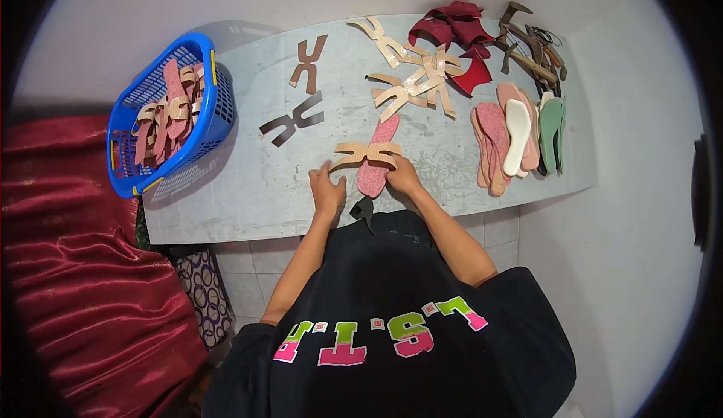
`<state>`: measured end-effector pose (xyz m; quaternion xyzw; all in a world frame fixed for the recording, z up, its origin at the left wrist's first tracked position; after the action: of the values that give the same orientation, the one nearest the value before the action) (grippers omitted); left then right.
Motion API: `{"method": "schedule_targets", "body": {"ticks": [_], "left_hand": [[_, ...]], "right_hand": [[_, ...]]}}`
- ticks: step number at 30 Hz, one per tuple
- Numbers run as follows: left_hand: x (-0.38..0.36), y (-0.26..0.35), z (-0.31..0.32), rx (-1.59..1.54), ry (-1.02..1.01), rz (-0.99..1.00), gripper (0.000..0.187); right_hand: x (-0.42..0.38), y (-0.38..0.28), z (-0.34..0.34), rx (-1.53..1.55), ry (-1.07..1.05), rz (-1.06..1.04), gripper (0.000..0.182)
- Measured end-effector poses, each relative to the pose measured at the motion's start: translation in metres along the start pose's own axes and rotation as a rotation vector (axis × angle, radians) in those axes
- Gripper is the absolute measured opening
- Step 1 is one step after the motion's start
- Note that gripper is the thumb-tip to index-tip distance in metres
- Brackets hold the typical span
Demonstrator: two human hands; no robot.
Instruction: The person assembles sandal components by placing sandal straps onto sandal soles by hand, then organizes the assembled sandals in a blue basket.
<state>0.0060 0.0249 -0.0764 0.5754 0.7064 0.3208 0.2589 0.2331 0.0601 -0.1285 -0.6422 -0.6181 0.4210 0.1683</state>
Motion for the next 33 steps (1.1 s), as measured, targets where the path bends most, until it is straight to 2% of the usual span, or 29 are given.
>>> {"method": "schedule_targets", "body": {"ticks": [1, 3, 5, 7, 8, 9, 10, 13, 15, 16, 18, 19, 20, 21, 22, 23, 24, 25, 26, 27, 28, 30, 31, 32, 33], "left_hand": [[0.003, 0.0, 0.002, -0.052, -0.03, -0.003, 0.043], [0.008, 0.001, 0.006, -0.089, -0.091, -0.026, 0.037], [0.012, 0.004, 0.01, -0.125, -0.155, -0.044, 0.033], [0.009, -0.019, 0.027, -0.315, -0.221, -0.274, 0.023], [0.008, -0.021, 0.032, -0.314, -0.223, -0.273, 0.023], [0.003, -0.028, 0.042, -0.616, -0.225, -0.398, 0.023], [-0.003, -0.034, 0.053, -0.919, -0.222, -0.523, 0.023], [-0.008, -0.029, 0.054, -1.098, -0.199, -0.582, 0.027], [-0.009, -0.03, 0.052, -1.122, -0.199, -0.63, 0.027], [-0.011, -0.033, 0.054, -1.147, -0.198, -0.679, 0.027], [-0.014, -0.034, 0.052, -1.151, -0.18, -0.687, 0.026], [-0.014, -0.035, 0.05, -1.156, -0.163, -0.696, 0.024], [-0.013, -0.034, 0.049, -1.156, -0.163, -0.694, 0.024], [-0.008, -0.033, 0.04, -0.992, -0.14, -0.589, 0.026], [-0.003, -0.03, 0.031, -0.827, -0.117, -0.485, 0.028], [-0.003, -0.03, 0.03, -0.827, -0.117, -0.486, 0.028], [-0.004, -0.025, 0.035, -1.036, -0.146, -0.573, 0.037], [-0.005, -0.018, 0.04, -1.245, -0.174, -0.657, 0.047], [-0.004, -0.013, 0.035, -1.245, -0.172, -0.656, 0.047], [-0.005, 0.013, 0.032, -1.54, -0.208, -0.681, 0.055], [-0.005, 0.032, 0.033, -1.837, -0.244, -0.698, 0.064], [0.001, 0.044, 0.043, -1.867, -0.27, -0.689, 0.067], [0.008, 0.055, 0.045, -1.759, -0.293, -0.58, 0.061], [0.015, 0.064, 0.043, -1.648, -0.315, -0.472, 0.056], [0.017, 0.066, 0.043, -1.523, -0.365, -0.491, 0.038]], "right_hand": [[0.0, -0.001, 0.001, -0.002, -0.004, -0.003, 0.043], [-0.002, 0.007, 0.009, 0.261, -0.079, 0.125, 0.04], [-0.001, 0.006, 0.006, 0.278, -0.095, 0.151, 0.039], [-0.003, 0.0, 0.002, 0.3, -0.106, 0.18, 0.038], [-0.004, -0.007, -0.002, 0.404, -0.076, 0.155, 0.039], [-0.004, -0.01, -0.004, 0.507, -0.046, 0.13, 0.039], [-0.003, -0.006, -0.001, 0.508, -0.046, 0.131, 0.039], [0.002, -0.005, 0.0, 0.499, 0.004, 0.062, 0.034], [0.002, -0.006, -0.002, 0.305, 0.023, 0.043, 0.033], [0.002, -0.008, -0.005, 0.304, 0.024, 0.041, 0.033], [-0.002, -0.016, -0.003, 0.027, -0.073, 0.012, 0.035], [-0.004, -0.02, -0.005, 0.027, -0.072, 0.011, 0.035], [-0.006, -0.027, -0.007, -0.159, -0.077, -0.024, 0.04], [-0.008, -0.033, -0.007, -0.345, -0.082, -0.057, 0.046], [-0.011, -0.037, -0.006, -0.345, -0.083, -0.058, 0.046], [-0.014, -0.042, -0.01, -0.444, -0.022, -0.055, 0.052], [-0.017, -0.048, -0.018, -0.543, 0.04, -0.052, 0.059], [-0.017, -0.052, -0.022, -0.545, 0.04, -0.053, 0.059], [-0.018, -0.057, -0.02, -0.368, -0.02, -0.071, 0.062], [-0.02, -0.063, -0.018, -0.191, -0.079, -0.088, 0.065], [-0.022, -0.067, -0.019, -0.192, -0.079, -0.086, 0.065], [-0.032, -0.084, 0.006, -0.183, -0.32, -0.168, 0.064], [-0.036, -0.086, 0.015, -0.198, -0.401, -0.144, 0.064], [-0.038, -0.081, 0.021, -0.198, -0.399, -0.143, 0.064], [-0.041, -0.089, 0.024, -0.27, -0.325, -0.282, 0.064]]}}
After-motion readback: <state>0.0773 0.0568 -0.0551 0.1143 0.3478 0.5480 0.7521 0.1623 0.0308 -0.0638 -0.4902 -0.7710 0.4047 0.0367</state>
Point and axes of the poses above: each hand's wrist, its own x-axis towards the middle knuckle, its own z-axis out of the palm, y = z × x, the point moved 9 cm from there along x, towards the middle knuckle, and after that the axes turned 13 degrees about -x, right-handed, at the moved point
